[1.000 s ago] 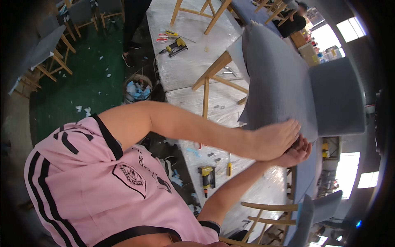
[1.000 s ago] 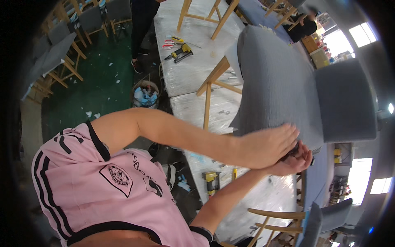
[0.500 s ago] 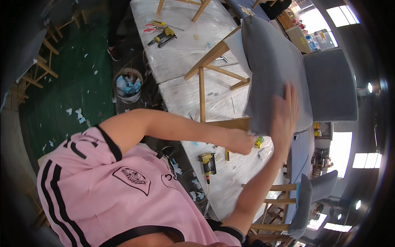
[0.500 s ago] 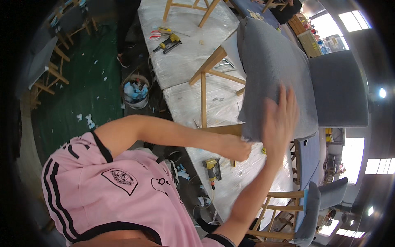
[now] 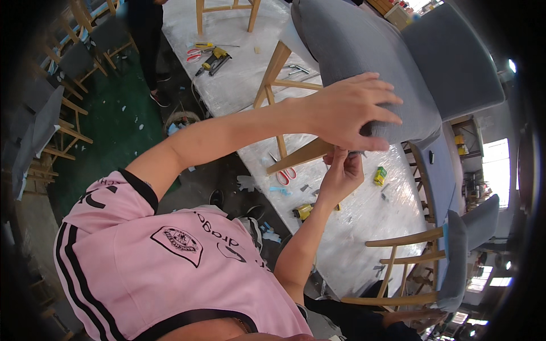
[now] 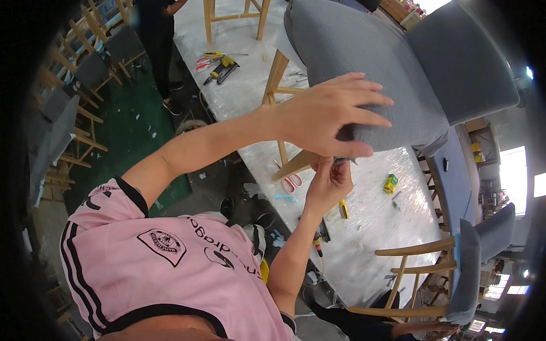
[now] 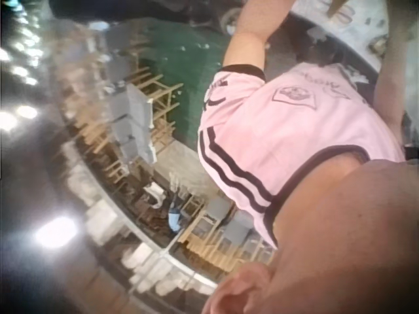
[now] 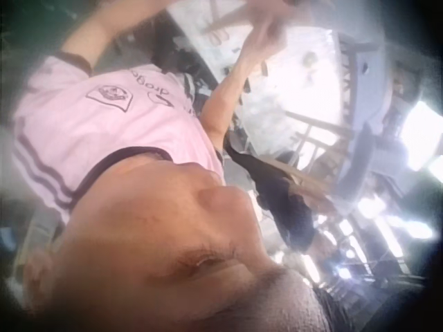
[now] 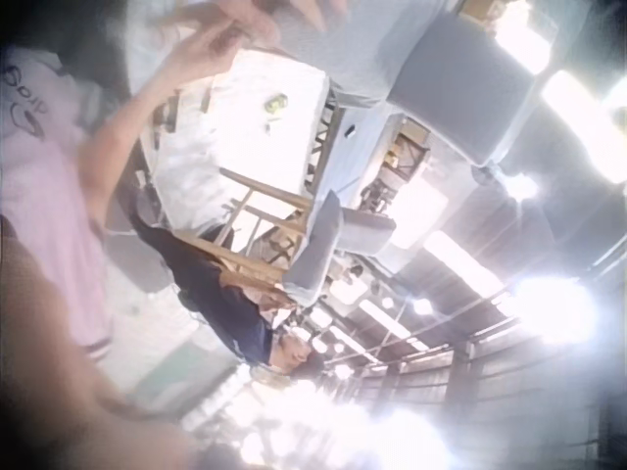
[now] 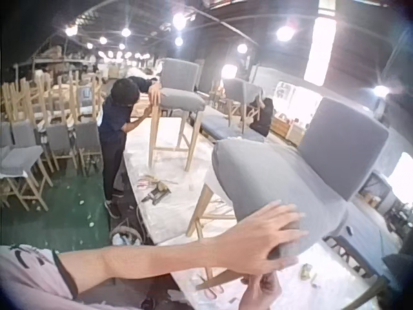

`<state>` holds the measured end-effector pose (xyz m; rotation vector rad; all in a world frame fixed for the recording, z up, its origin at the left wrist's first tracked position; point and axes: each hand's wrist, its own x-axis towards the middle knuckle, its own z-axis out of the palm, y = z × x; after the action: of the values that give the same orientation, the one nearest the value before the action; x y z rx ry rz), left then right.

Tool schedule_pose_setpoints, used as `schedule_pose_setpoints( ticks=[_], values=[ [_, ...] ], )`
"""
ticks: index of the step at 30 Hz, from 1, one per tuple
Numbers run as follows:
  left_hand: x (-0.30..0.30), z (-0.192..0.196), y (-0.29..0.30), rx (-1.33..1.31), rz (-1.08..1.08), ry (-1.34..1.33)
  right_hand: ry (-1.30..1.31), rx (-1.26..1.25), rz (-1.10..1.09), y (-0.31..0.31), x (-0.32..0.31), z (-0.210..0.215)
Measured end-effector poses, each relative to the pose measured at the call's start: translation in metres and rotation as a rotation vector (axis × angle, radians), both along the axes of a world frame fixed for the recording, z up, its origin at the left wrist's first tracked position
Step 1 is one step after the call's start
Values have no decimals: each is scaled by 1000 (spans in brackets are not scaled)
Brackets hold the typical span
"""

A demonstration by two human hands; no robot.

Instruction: The person upholsters a wooden chair by pulling and smoothing gray fabric over the seat, then securing it with a pneumatic staple gun. The person repeatedly adjusts the fabric, trims excess material with a utility knife, and staples the edges to the underside of the seat frame.

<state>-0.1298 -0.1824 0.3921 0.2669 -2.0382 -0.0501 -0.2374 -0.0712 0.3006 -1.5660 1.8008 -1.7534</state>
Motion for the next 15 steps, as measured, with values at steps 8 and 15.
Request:
schedule_pose_setpoints(
  ticks=[8,15],
  values=[
    [-13,2,18,-205,153,-347,44,61,191,15,-42,-39],
    [-16,17,40,-291,239,-674,-286,206,265,16,-77,-72]
  ],
)
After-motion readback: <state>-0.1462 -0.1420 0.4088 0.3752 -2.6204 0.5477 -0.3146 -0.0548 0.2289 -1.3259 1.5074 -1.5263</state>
